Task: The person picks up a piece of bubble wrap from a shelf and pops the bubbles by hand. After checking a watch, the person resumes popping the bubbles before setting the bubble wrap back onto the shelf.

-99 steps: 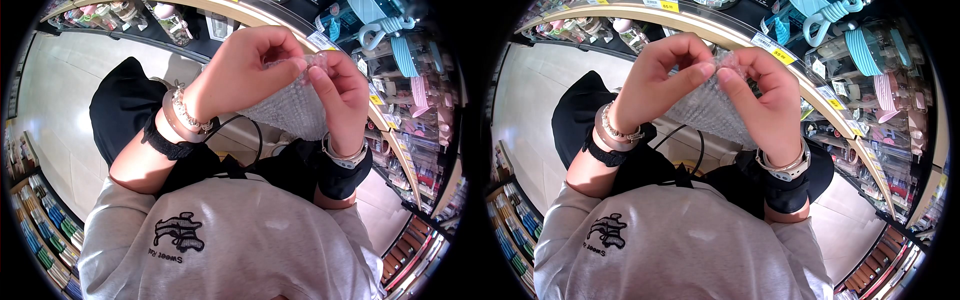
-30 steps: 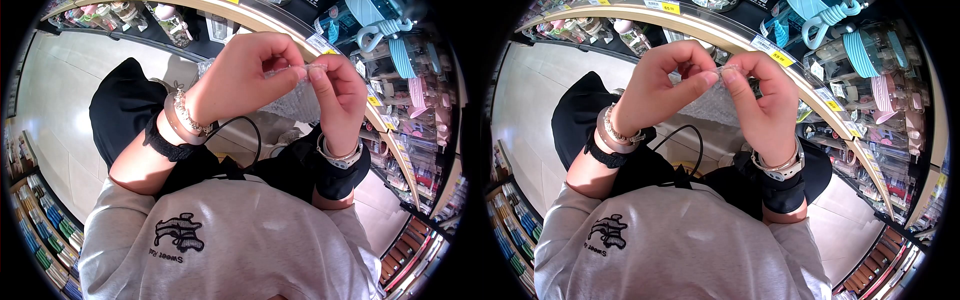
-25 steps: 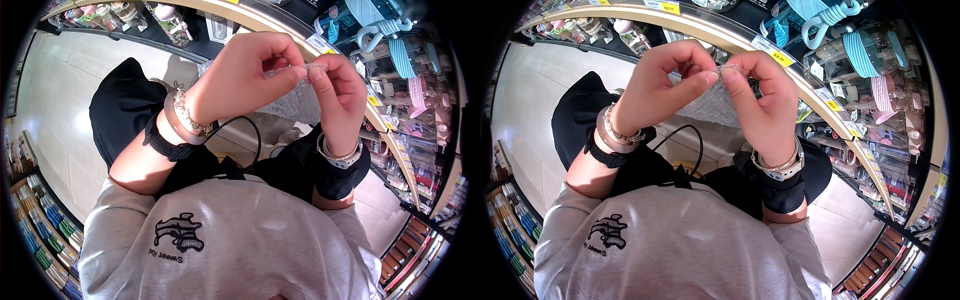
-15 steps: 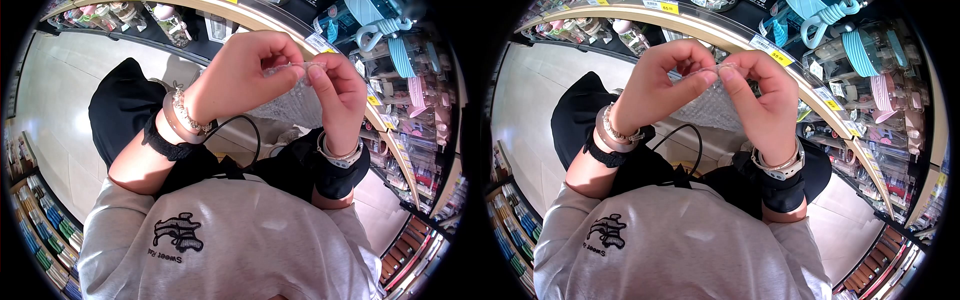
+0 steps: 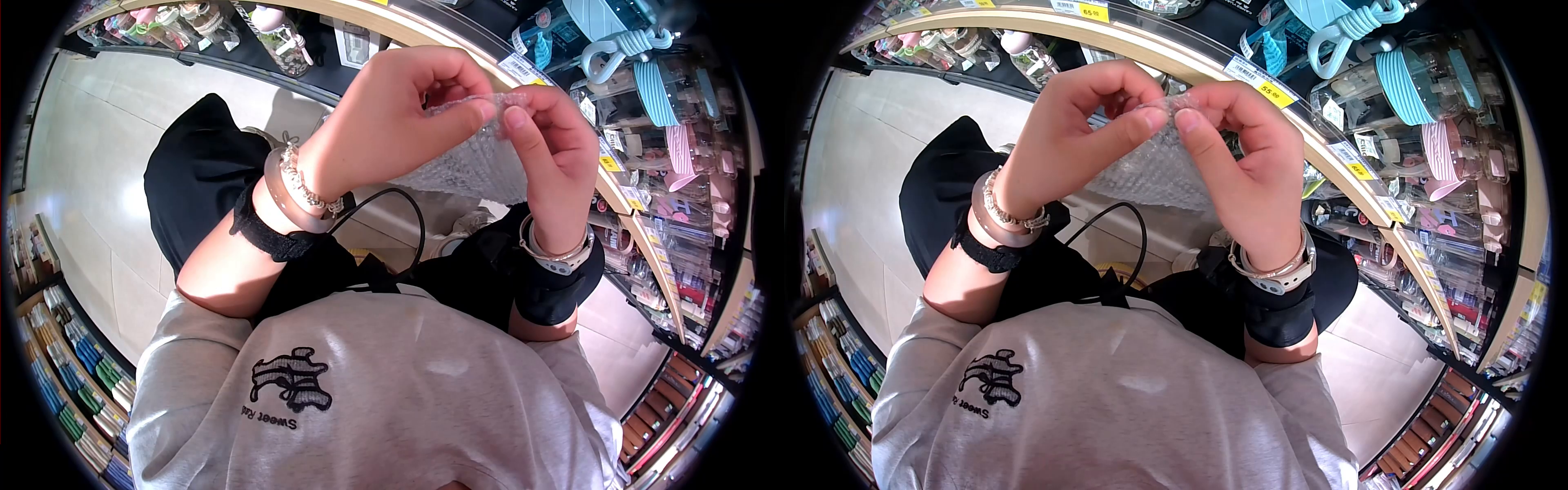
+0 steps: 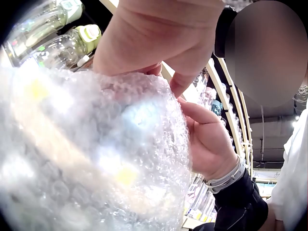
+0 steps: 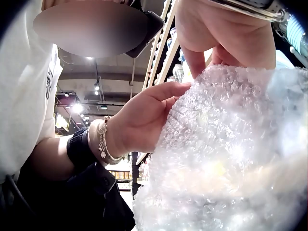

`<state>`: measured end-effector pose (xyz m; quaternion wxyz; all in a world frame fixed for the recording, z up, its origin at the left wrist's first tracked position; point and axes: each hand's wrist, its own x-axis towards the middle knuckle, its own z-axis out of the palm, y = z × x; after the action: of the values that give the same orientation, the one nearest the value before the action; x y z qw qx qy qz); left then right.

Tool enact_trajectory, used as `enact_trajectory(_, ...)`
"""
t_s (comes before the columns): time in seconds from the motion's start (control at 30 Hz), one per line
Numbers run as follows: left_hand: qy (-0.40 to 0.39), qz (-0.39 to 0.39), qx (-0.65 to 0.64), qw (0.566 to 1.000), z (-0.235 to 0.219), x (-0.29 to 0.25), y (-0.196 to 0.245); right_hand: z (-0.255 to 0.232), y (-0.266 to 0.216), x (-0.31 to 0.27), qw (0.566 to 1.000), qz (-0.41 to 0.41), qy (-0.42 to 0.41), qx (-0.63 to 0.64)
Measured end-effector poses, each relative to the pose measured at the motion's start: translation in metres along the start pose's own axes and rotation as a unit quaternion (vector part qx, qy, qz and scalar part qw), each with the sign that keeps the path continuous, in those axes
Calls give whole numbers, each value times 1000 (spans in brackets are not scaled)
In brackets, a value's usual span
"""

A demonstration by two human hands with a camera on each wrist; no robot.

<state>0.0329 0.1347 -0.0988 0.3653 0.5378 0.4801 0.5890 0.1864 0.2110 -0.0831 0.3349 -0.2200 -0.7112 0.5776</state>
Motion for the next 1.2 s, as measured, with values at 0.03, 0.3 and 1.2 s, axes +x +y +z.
enact_trajectory(0.03,-2,2,1,1000,0,0,0,0,0,0,1000,2,-2,-3)
enact_trajectory(0.3,-7,-22,-10,1000,-3,0,3,0,-1,0,1000,8,1,-18)
enact_trajectory(1.2,-21,-23,-11,999,-4,0,0,-1,1,1,1000,-7,13,9)
